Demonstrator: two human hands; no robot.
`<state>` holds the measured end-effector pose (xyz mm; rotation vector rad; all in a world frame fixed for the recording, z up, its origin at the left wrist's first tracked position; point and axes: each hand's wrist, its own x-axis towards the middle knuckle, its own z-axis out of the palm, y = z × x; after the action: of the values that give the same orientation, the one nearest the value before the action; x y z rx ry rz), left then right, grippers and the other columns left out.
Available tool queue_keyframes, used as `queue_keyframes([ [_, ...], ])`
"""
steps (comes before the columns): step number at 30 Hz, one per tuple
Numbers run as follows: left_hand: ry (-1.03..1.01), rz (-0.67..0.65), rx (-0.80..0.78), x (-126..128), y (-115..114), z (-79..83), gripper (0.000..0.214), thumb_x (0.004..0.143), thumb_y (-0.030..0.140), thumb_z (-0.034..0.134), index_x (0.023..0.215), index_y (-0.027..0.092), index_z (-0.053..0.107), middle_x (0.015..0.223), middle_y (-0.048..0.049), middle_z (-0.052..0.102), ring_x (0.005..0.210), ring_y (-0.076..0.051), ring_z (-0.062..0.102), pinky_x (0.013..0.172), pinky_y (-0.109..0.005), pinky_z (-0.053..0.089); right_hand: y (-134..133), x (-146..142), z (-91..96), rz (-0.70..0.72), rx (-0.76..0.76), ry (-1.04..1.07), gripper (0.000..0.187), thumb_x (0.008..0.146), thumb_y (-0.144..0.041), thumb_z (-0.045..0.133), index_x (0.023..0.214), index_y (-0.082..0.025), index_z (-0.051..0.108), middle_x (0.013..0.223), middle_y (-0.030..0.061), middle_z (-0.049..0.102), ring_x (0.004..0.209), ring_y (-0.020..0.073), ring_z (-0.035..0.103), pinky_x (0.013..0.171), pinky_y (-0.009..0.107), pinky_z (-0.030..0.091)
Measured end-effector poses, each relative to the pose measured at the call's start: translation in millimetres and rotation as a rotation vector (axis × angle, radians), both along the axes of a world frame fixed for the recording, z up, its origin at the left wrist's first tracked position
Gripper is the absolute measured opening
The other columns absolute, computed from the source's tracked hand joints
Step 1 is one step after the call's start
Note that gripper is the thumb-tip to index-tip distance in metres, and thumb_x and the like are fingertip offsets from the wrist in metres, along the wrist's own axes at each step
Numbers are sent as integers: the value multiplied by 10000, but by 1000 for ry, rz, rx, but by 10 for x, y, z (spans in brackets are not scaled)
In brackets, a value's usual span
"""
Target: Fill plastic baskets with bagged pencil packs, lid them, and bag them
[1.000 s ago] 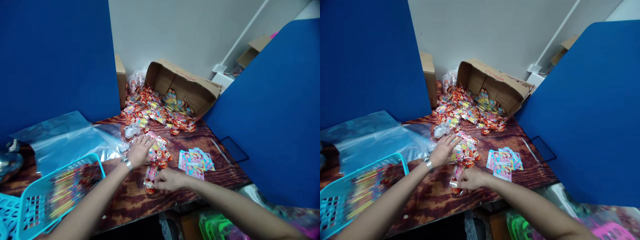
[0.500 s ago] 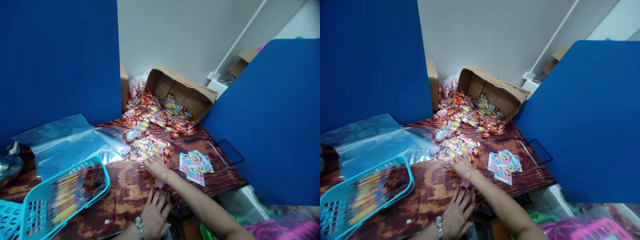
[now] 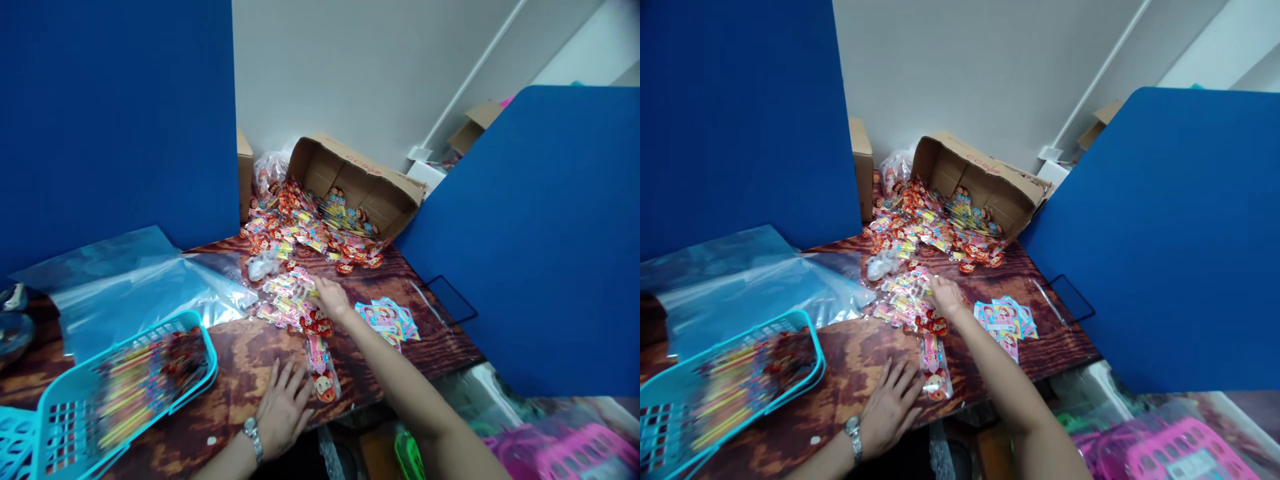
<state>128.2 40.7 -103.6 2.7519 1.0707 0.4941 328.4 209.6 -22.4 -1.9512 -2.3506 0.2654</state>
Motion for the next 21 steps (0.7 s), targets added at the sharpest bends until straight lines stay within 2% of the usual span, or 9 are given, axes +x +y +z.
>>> queue_keyframes([
  [2, -5, -8, 10, -9, -1, -13, 480, 881, 362, 483, 1348, 280, 412, 1351, -57, 492, 1264, -274, 387, 1073, -528, 259, 29, 52, 45, -62, -4, 21, 281, 878, -372, 483, 1064, -180, 567, 1006, 91, 608, 881, 206, 561, 756, 283, 394],
  [4, -15, -1, 26, -4, 22, -9, 498, 886, 358, 476, 1369, 280, 385, 1341, -61, 500, 1252, -269, 401, 1072, -525, 259, 64, 66, 60, -93, -29, 41, 280, 894, -395, 435, 995, -178, 581, 890, 43, 624, 794, 176, 561, 688, 254, 398],
  [7, -6, 14, 45, 21, 59, 6, 568, 882, 339, 482, 1416, 304, 291, 1396, -67, 443, 1275, -293, 373, 1054, -548, 269, 71, -56, 8, -115, -89, 35, 265, 850, -421, 497, 929, -187, 590, 798, 11, 627, 721, 164, 559, 630, 241, 394],
  [10, 25, -17, 50, 51, 57, 1, 634, 864, 352, 512, 1428, 361, 223, 1429, -48, 402, 1306, -337, 318, 1028, -598, 272, 16, -304, -72, -147, -108, -15, 262, 803, -403, 565, 945, -184, 582, 884, 73, 642, 801, 213, 581, 658, 283, 409],
  [12, 38, -32, 43, 63, 37, -13, 635, 861, 371, 517, 1424, 376, 224, 1431, -40, 398, 1316, -350, 296, 1022, -618, 263, -20, -447, -97, -138, -81, -47, 279, 810, -350, 557, 1041, -192, 551, 1030, 123, 622, 959, 261, 561, 749, 332, 412],
  [14, 42, -33, 28, 65, 18, -25, 612, 867, 377, 508, 1419, 369, 243, 1435, -44, 391, 1319, -349, 289, 1022, -621, 258, -26, -510, -92, -97, -66, -66, 293, 833, -281, 515, 1120, -220, 513, 1118, 126, 593, 1046, 268, 533, 826, 358, 395],
  [17, 38, -40, 10, 53, 11, -31, 595, 869, 369, 507, 1413, 358, 267, 1428, -47, 403, 1311, -341, 307, 1026, -616, 253, 19, -442, -58, -46, -98, -85, 357, 839, -255, 503, 1195, -261, 473, 1111, 93, 598, 1002, 244, 567, 819, 339, 405],
  [21, 37, -36, -20, 81, 33, -19, 565, 873, 365, 499, 1401, 344, 302, 1447, -61, 375, 1316, -357, 299, 1020, -631, 242, 67, -300, -32, -47, -146, -119, 455, 773, -424, 613, 1173, -235, 508, 1127, 104, 583, 1009, 255, 563, 783, 317, 427],
])
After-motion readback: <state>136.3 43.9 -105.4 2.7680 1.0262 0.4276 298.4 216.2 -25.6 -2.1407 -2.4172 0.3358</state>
